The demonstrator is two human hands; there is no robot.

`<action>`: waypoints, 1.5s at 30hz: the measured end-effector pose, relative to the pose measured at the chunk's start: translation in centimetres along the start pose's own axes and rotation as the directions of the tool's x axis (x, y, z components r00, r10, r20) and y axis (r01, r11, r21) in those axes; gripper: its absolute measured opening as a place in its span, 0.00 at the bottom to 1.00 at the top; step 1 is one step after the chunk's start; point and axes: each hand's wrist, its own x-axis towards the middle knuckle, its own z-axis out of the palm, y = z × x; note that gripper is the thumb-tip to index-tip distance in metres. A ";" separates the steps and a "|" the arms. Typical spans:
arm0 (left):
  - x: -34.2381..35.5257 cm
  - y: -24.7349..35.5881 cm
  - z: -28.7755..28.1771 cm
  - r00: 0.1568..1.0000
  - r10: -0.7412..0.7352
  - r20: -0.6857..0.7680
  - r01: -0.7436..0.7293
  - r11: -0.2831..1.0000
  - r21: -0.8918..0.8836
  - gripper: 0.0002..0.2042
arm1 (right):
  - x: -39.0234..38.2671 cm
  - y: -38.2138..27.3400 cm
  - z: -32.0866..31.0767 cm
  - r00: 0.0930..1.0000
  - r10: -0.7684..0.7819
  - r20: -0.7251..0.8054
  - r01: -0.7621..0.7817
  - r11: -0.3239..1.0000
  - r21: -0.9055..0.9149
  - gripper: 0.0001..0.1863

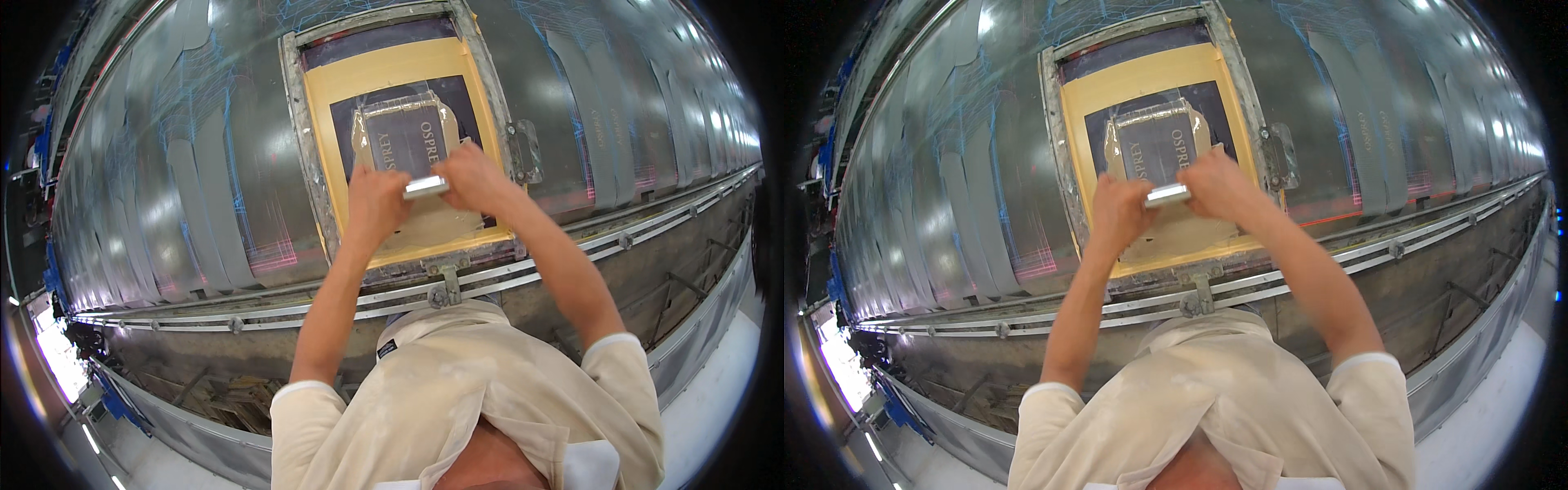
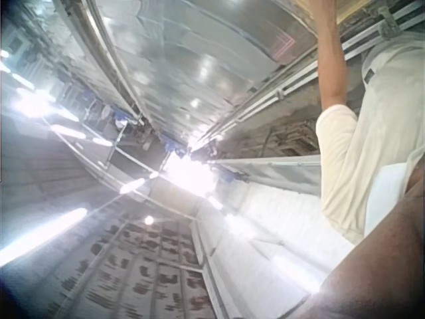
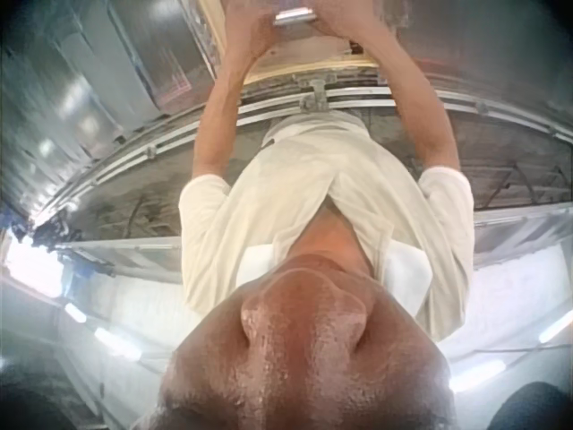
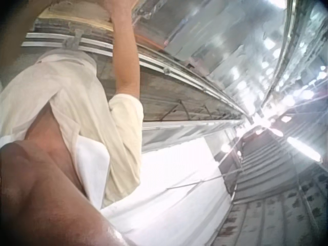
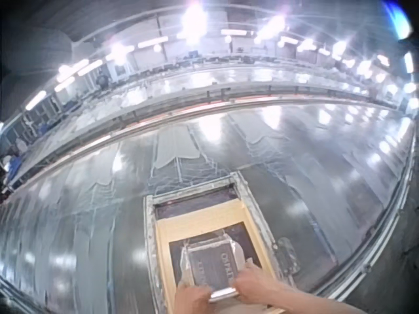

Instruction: The person performs screen printing by repeatedly pulling a squeegee across a screen frame to transfer ink onto a fabric panel below. The person lifts the screen to reveal the printed logo, then repositions the screen and repeats the process multiple times.

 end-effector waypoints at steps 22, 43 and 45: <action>-5.4 3.6 0.3 0.986 0.091 -0.141 -0.079 0.993 0.087 0.23 | -3.9 10.9 2.3 0.434 0.732 -0.525 -0.315 0.669 0.673 0.20; -8.6 5.9 3.7 0.955 0.035 -0.296 -0.023 0.999 0.044 0.22 | -4.9 9.6 -1.8 0.437 0.702 -0.563 -0.284 0.701 0.654 0.17; -10.3 8.4 5.0 0.949 -0.022 -0.314 0.038 0.998 0.045 0.22 | -4.9 10.2 -0.6 0.463 0.702 -0.542 -0.251 0.690 0.679 0.16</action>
